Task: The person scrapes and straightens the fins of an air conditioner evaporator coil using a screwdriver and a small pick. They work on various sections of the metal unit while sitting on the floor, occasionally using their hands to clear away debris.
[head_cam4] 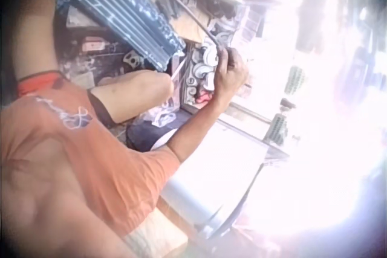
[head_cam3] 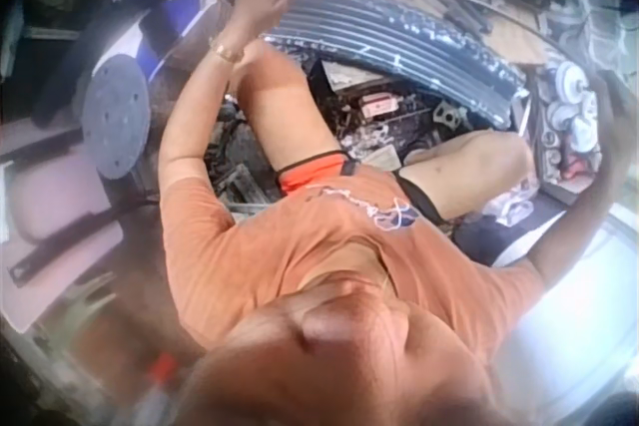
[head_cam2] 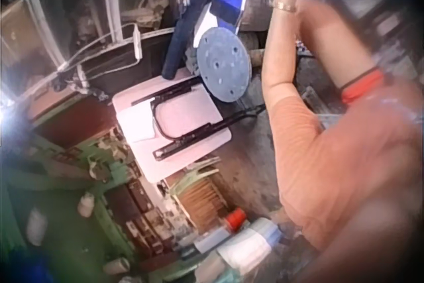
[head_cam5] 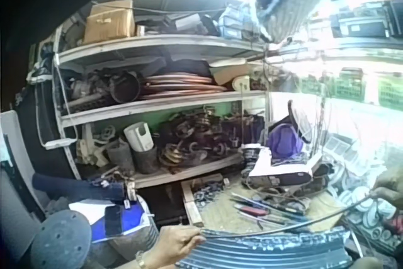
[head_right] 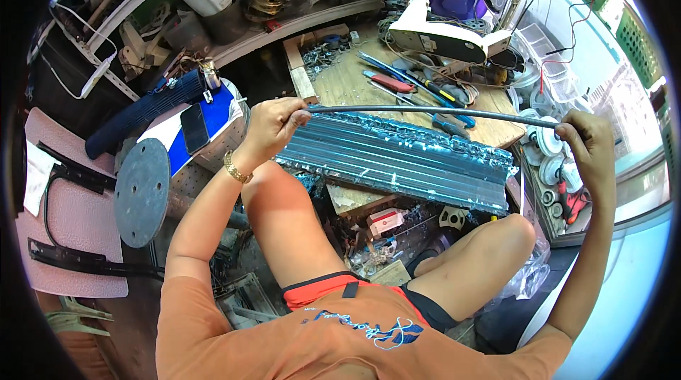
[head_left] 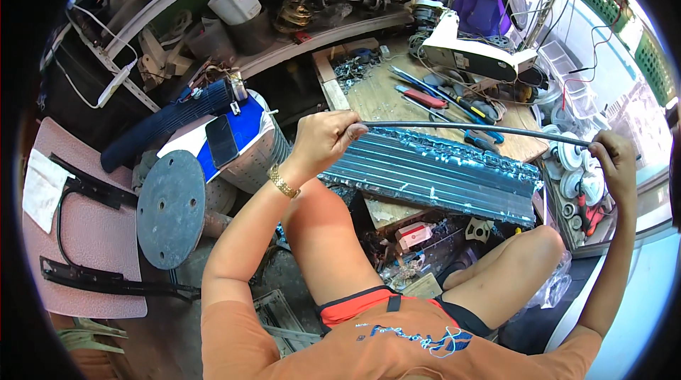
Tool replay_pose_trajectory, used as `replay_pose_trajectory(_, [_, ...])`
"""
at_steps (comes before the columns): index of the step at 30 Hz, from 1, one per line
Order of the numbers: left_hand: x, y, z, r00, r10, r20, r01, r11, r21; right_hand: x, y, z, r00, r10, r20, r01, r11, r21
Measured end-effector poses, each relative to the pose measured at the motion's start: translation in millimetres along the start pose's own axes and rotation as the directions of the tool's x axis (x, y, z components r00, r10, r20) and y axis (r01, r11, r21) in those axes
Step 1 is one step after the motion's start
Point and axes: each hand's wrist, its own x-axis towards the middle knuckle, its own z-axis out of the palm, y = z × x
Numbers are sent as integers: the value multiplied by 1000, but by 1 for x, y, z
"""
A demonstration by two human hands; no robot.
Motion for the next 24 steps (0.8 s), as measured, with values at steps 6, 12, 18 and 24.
replay_pose_trajectory(6, [1,0,21,938,-180,-297,27,891,-454,-18,13,26,994,29,102,-51,976,211])
replay_pose_trajectory(12, [34,21,21,656,-753,-54,-125,-38,-991,-55,-111,142,944,128,303,-240,897,370])
replay_pose_trajectory(18, [-47,1,40,778,-622,92,-33,-188,-982,-131,-155,215,852,100,514,-418,722,552])
replay_pose_trajectory(24, [-79,5,20,617,-787,-14,-257,-185,-948,-150,-198,253,893,64,445,-335,757,562])
